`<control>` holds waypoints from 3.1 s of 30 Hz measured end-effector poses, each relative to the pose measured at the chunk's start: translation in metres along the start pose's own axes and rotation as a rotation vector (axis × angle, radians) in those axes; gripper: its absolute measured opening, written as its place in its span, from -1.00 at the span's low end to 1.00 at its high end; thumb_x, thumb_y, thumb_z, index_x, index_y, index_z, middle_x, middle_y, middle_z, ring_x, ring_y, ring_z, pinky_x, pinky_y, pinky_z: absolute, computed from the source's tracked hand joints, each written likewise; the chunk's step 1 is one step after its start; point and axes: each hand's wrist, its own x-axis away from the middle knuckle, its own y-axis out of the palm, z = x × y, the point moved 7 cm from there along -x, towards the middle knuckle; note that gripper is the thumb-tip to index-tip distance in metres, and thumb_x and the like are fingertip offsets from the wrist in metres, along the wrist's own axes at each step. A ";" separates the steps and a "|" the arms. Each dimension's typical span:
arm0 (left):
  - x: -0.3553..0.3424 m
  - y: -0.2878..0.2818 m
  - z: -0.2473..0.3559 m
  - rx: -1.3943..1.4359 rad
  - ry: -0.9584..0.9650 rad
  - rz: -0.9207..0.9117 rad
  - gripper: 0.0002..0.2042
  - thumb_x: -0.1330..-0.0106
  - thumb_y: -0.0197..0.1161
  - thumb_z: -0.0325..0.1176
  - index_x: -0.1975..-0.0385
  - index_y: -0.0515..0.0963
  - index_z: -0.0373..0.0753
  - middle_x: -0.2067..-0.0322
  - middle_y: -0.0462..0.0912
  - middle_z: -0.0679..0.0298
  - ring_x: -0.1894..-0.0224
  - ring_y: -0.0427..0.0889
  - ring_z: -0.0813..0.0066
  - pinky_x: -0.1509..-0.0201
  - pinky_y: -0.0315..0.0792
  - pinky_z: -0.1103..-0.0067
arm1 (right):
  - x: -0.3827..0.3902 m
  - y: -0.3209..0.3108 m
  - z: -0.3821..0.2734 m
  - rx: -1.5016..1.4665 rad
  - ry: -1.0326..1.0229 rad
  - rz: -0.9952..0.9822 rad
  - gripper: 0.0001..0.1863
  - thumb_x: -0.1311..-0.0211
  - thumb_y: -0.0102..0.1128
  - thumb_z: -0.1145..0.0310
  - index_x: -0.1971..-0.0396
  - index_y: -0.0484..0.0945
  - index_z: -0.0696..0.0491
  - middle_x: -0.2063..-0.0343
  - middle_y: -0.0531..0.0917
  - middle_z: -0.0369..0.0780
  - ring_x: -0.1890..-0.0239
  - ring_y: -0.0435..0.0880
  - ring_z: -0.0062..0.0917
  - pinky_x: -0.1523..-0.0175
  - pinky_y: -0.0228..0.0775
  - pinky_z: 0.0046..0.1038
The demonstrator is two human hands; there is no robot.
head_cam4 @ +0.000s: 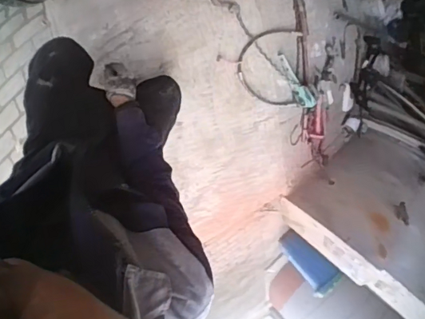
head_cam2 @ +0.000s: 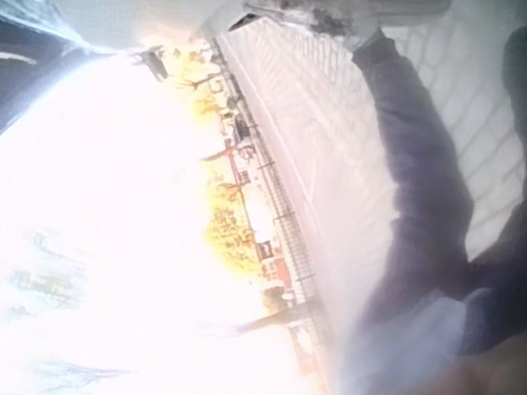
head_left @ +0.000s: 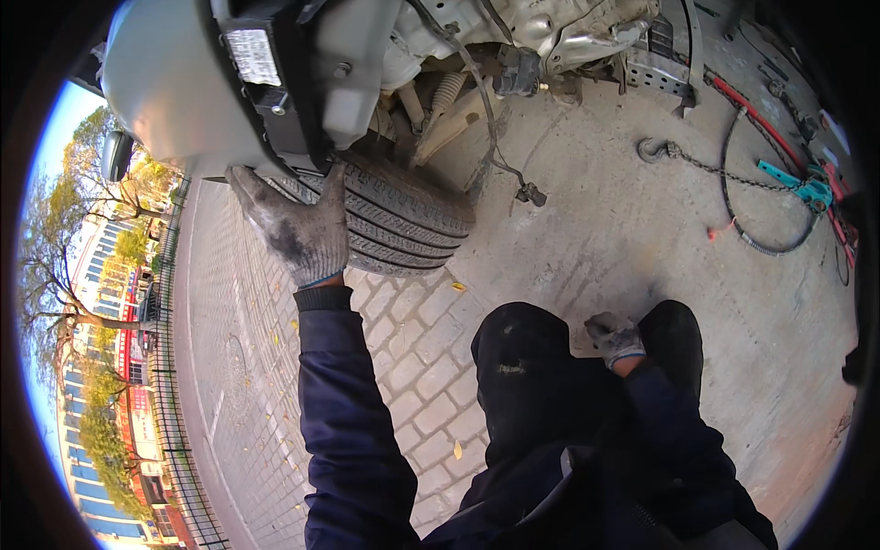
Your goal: The person uses a cordless drill to remove screws from the front of a car with the hood open. They then detach the headlight assembly and set it aside.
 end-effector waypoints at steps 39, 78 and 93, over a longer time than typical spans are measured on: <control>-0.013 0.001 0.049 -0.174 -0.047 -0.008 0.21 -0.15 0.69 -0.31 -0.66 -0.13 -0.41 -0.60 0.10 -0.22 -0.63 0.18 -0.05 -0.70 0.13 0.23 | -0.010 0.046 0.087 -0.580 0.521 -0.342 -0.77 -0.47 0.35 0.25 0.10 0.78 0.10 0.39 0.77 -0.28 0.37 0.74 -0.60 0.23 0.66 -0.49; -0.009 -0.035 -0.007 0.170 0.134 0.350 -0.20 -0.08 0.41 -0.45 -0.45 0.38 -0.37 -0.39 0.45 -0.14 -0.32 0.51 -0.21 -0.45 0.39 0.01 | -0.157 -0.045 -0.443 0.568 -1.097 0.452 -0.45 -0.27 0.16 0.64 -0.17 0.75 -0.19 -0.02 0.83 -0.22 -0.02 0.82 -0.27 -0.22 0.61 -0.34; -0.011 -0.015 -0.003 0.168 0.068 0.383 0.06 0.23 0.74 -0.32 -0.44 0.36 -0.25 -0.40 0.43 -0.05 -0.36 0.48 -0.14 -0.45 0.43 0.01 | -0.169 -0.040 -0.444 0.376 -0.461 0.405 -0.70 -0.48 0.30 0.10 -0.11 0.79 -0.27 0.01 0.84 -0.20 0.03 0.80 -0.25 -0.18 0.57 -0.28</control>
